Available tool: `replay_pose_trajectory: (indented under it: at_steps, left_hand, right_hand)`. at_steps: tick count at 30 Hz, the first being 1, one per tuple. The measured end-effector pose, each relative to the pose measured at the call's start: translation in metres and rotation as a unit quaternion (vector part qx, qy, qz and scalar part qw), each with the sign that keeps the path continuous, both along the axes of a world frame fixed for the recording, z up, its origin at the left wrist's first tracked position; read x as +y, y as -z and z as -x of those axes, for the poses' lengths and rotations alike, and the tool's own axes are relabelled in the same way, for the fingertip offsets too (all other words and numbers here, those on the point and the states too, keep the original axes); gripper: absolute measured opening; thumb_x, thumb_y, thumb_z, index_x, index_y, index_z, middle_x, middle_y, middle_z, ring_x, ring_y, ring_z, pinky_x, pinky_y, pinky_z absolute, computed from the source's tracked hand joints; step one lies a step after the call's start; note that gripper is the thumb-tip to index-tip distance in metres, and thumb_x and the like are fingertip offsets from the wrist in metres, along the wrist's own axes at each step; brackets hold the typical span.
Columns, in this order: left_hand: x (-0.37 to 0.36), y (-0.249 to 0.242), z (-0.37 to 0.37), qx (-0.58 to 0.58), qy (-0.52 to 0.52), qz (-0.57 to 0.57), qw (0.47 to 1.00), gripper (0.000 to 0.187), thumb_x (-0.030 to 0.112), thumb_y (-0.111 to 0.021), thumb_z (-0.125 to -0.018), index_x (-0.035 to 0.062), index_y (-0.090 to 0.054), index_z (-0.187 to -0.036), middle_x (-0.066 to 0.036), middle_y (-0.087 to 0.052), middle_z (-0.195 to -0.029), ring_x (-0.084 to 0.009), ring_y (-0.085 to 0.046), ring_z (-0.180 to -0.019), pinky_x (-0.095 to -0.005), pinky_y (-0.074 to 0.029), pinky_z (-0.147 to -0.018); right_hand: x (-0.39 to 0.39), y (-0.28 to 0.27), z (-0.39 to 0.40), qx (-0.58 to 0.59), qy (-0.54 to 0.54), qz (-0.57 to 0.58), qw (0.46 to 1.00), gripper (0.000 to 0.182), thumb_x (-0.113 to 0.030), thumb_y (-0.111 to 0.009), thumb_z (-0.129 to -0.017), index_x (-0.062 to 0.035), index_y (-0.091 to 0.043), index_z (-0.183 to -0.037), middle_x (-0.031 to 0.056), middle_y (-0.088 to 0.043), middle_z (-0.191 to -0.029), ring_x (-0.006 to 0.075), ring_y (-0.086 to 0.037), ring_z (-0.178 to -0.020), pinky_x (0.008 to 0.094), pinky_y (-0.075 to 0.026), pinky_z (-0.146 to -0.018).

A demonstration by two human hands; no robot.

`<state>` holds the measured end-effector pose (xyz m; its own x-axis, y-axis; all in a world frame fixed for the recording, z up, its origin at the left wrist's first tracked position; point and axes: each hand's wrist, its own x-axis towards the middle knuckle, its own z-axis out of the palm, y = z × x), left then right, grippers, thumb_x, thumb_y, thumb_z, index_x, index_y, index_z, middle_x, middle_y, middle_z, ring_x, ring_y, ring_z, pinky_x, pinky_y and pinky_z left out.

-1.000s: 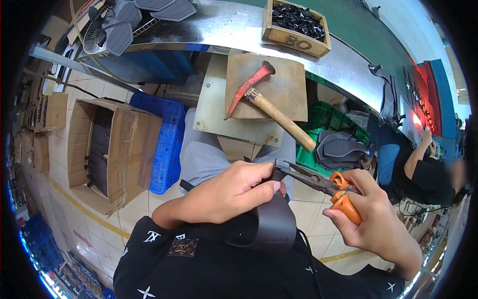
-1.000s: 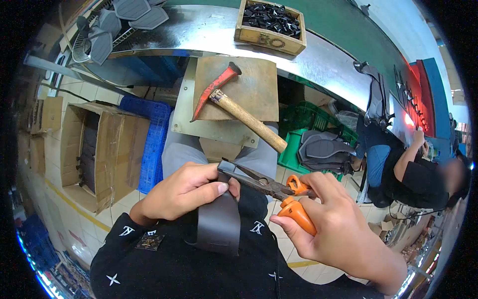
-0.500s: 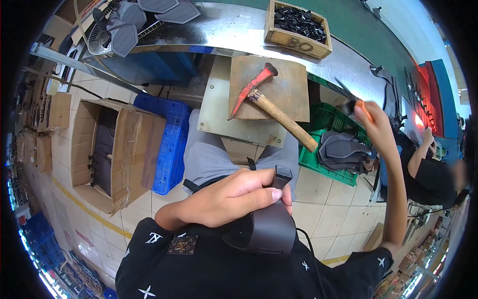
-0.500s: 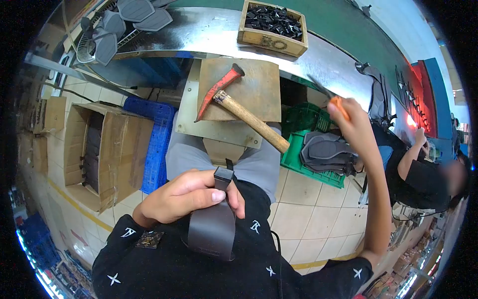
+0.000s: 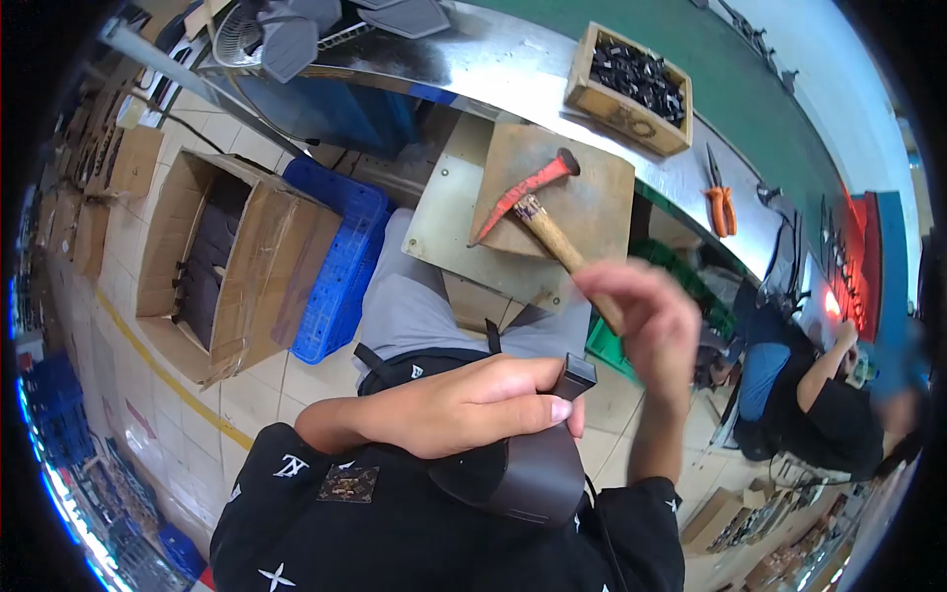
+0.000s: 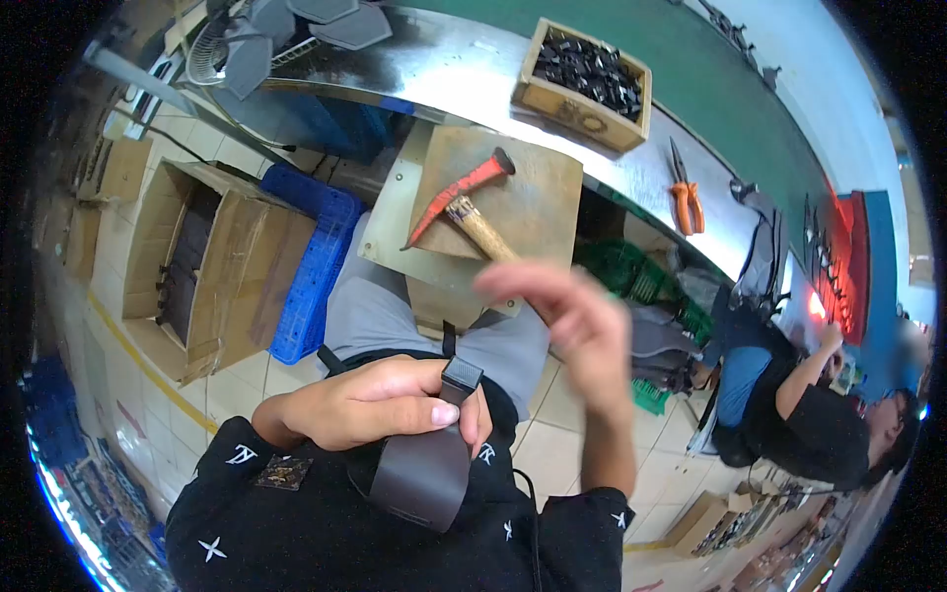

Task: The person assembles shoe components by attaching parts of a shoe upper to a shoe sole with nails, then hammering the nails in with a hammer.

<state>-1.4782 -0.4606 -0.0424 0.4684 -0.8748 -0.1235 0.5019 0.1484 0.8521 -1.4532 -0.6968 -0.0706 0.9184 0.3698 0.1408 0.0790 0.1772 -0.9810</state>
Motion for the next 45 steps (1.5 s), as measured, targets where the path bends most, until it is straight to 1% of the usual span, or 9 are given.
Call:
replay_pose_trajectory:
  at_steps: [2,3,7,10,18,31,36,39,45]
  left_hand:
    - [-0.003,-0.003,-0.002,0.003,0.031,-0.008,0.999,0.033,0.028,-0.042,-0.107,-0.0006,-0.058,-0.111,-0.008,-0.061,-0.103,-0.0149,-0.055,-0.101,-0.0294,-0.042,-0.092]
    - [-0.004,-0.01,-0.003,0.017,0.047,-0.014,0.999,0.033,0.027,-0.042,-0.107,-0.001,-0.057,-0.112,-0.008,-0.06,-0.104,-0.0156,-0.055,-0.103,-0.0296,-0.042,-0.093]
    - [-0.01,0.003,0.006,-0.032,0.055,0.022,0.998,0.032,0.024,-0.042,-0.107,-0.002,-0.056,-0.117,-0.01,-0.058,-0.111,-0.0176,-0.054,-0.109,-0.0305,-0.042,-0.098]
    - [-0.012,0.002,0.008,0.053,0.072,0.047,0.995,0.03,0.021,-0.043,-0.106,-0.0025,-0.055,-0.12,-0.011,-0.058,-0.113,-0.0194,-0.054,-0.111,-0.0314,-0.042,-0.098]
    - [-0.009,0.016,0.02,0.025,0.052,0.066,0.996,0.028,0.018,-0.043,-0.106,-0.0034,-0.058,-0.117,-0.012,-0.058,-0.115,-0.0199,-0.054,-0.111,-0.0314,-0.042,-0.098]
    - [-0.008,0.014,0.02,0.047,0.07,0.058,0.995,0.03,0.02,-0.043,-0.107,-0.0022,-0.06,-0.117,-0.01,-0.059,-0.113,-0.0168,-0.054,-0.111,-0.0308,-0.042,-0.099]
    - [-0.008,-0.013,0.013,0.225,0.019,0.035,0.974,0.032,0.023,-0.043,-0.106,-0.0018,-0.059,-0.119,-0.006,-0.059,-0.112,-0.0111,-0.053,-0.108,-0.0278,-0.042,-0.096]
    - [-0.006,-0.001,0.014,0.168,0.062,0.017,0.984,0.035,0.028,-0.042,-0.107,-0.0013,-0.059,-0.115,-0.006,-0.059,-0.108,-0.0112,-0.054,-0.103,-0.027,-0.042,-0.094]
    - [-0.01,-0.007,0.011,0.133,0.032,0.018,0.99,0.035,0.03,-0.042,-0.106,0.0011,-0.061,-0.108,-0.005,-0.06,-0.102,-0.011,-0.056,-0.098,-0.0263,-0.043,-0.09]
  right_hand:
    - [0.022,-0.004,0.033,0.057,-0.084,-0.08,0.992,0.062,-0.051,-0.062,-0.093,0.0071,-0.064,-0.114,0.0256,-0.062,-0.12,0.0331,-0.062,-0.114,0.0434,-0.049,-0.098]
    - [0.037,-0.002,0.041,0.073,-0.052,-0.16,0.983,0.057,-0.048,-0.066,-0.091,0.006,-0.065,-0.109,0.0243,-0.064,-0.115,0.0343,-0.062,-0.111,0.044,-0.05,-0.096]
    - [0.049,0.012,0.053,0.057,-0.046,-0.263,0.962,0.053,-0.049,-0.066,-0.091,0.0031,-0.065,-0.102,0.0213,-0.064,-0.108,0.0323,-0.061,-0.107,0.0455,-0.048,-0.096]
    - [0.047,0.019,0.048,0.056,-0.085,-0.3,0.949,0.052,-0.05,-0.067,-0.09,0.0021,-0.066,-0.1,0.0197,-0.065,-0.103,0.0314,-0.06,-0.103,0.0462,-0.045,-0.097]
    - [0.048,0.013,0.047,0.112,-0.084,-0.321,0.937,0.049,-0.045,-0.072,-0.087,0.004,-0.069,-0.092,0.0173,-0.069,-0.089,0.0332,-0.06,-0.1,0.0464,-0.045,-0.096]
    - [0.044,0.017,0.046,0.107,-0.102,-0.325,0.934,0.045,-0.04,-0.072,-0.088,0.005,-0.07,-0.093,0.018,-0.07,-0.091,0.0336,-0.061,-0.101,0.0468,-0.046,-0.095]
    - [0.051,0.009,0.047,0.12,-0.052,-0.277,0.952,0.05,-0.044,-0.067,-0.091,0.0053,-0.068,-0.099,0.0185,-0.069,-0.095,0.0335,-0.062,-0.102,0.0481,-0.045,-0.097]
    - [0.052,0.003,0.046,0.125,-0.018,-0.226,0.966,0.057,-0.057,-0.064,-0.09,-0.0003,-0.066,-0.093,0.0149,-0.067,-0.084,0.0315,-0.062,-0.093,0.0458,-0.047,-0.088]
    - [0.041,0.012,0.041,-0.009,0.026,-0.2,0.979,0.038,-0.039,-0.069,-0.092,-0.0019,-0.066,-0.1,0.0206,-0.07,-0.091,0.0358,-0.067,-0.093,0.0522,-0.048,-0.089]
